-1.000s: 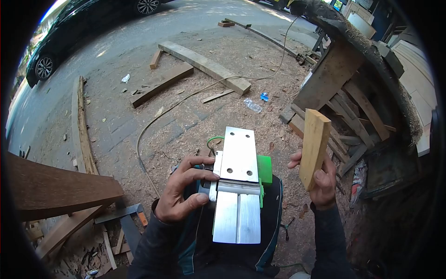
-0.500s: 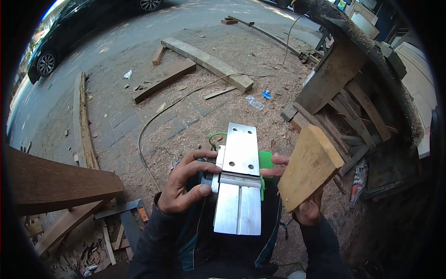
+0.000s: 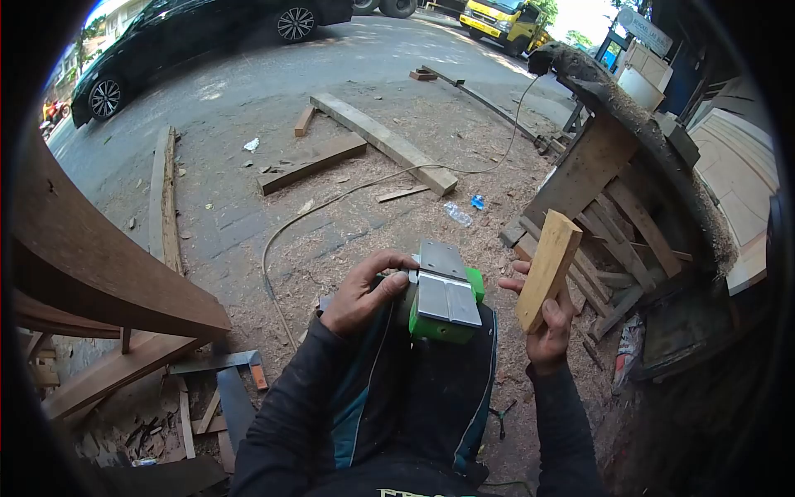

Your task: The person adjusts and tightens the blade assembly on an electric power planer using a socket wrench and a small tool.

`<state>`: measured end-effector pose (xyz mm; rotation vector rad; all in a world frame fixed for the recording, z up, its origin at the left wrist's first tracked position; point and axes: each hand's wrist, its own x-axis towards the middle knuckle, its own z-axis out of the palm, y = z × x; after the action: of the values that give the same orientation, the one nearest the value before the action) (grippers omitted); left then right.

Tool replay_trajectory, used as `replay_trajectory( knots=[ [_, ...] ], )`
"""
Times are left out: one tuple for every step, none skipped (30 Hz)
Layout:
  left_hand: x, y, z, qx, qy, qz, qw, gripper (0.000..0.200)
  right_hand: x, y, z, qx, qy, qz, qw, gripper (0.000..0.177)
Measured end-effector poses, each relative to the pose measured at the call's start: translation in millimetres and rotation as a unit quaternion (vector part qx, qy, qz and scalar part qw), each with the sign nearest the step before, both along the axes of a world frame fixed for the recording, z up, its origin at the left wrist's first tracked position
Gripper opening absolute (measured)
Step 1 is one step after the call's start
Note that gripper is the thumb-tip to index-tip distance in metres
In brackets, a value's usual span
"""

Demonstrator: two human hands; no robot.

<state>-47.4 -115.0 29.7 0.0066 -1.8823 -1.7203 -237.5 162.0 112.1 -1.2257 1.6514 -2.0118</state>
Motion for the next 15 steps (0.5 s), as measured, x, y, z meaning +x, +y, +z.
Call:
replay_trajectory(
  knots=[
    [-1, 0, -1, 0.011, -0.016, -0.001, 1.000, 0.038, -1, 1, -1, -0.003, 0.005, 0.003, 1.000, 0.085],
    [-2, 0, -2, 0.022, -0.033, -0.002, 0.999, 0.038, -4, 2, -1, 0.016, 0.009, -0.018, 1.000, 0.083],
    [-4, 0, -2, 0.019, -0.031, 0.000, 0.999, 0.038, -6, 4, -3, 0.034, 0.010, -0.041, 0.999, 0.081],
    [-5, 0, -3, 0.031, -0.028, -0.002, 0.999, 0.038, -10, 6, -5, 0.033, 0.010, -0.040, 0.999, 0.081],
    [-6, 0, -4, 0.044, -0.026, -0.004, 0.999, 0.037, -15, 9, -7, 0.050, 0.037, -0.053, 0.997, 0.078],
    [-7, 1, -5, 0.040, -0.022, 0.000, 0.999, 0.037, -18, 11, -8, 0.068, 0.065, -0.067, 0.993, 0.074],
    [-8, 0, -6, 0.042, -0.023, 0.000, 0.999, 0.037, -19, 13, -10, 0.070, 0.064, -0.067, 0.993, 0.074],
    [-9, -1, -7, 0.060, -0.025, -0.007, 0.998, 0.037, -21, 14, -10, 0.074, 0.060, -0.072, 0.993, 0.072],
    [-11, -1, -7, 0.078, -0.025, -0.014, 0.997, 0.037, -22, 16, -10, 0.077, 0.058, -0.078, 0.992, 0.070],
    [-11, -1, -8, 0.085, -0.030, -0.016, 0.996, 0.038, -23, 19, -10, 0.075, 0.056, -0.078, 0.993, 0.067],
    [-11, -1, -8, 0.083, -0.029, -0.018, 0.996, 0.038, -22, 20, -11, 0.073, 0.057, -0.080, 0.992, 0.067],
    [-11, -1, -7, 0.087, -0.030, -0.014, 0.996, 0.038, -21, 21, -12, 0.074, 0.056, -0.091, 0.992, 0.067],
    [-10, 0, -8, 0.091, -0.031, -0.009, 0.995, 0.038, -20, 22, -15, 0.074, 0.054, -0.102, 0.991, 0.067],
    [-11, 0, -10, 0.089, -0.033, -0.011, 0.995, 0.038, -21, 24, -17, 0.072, 0.053, -0.103, 0.991, 0.067],
    [-13, -1, -12, 0.083, -0.020, -0.001, 0.996, 0.039, -23, 26, -19, 0.077, 0.051, -0.104, 0.990, 0.066]
  ],
)
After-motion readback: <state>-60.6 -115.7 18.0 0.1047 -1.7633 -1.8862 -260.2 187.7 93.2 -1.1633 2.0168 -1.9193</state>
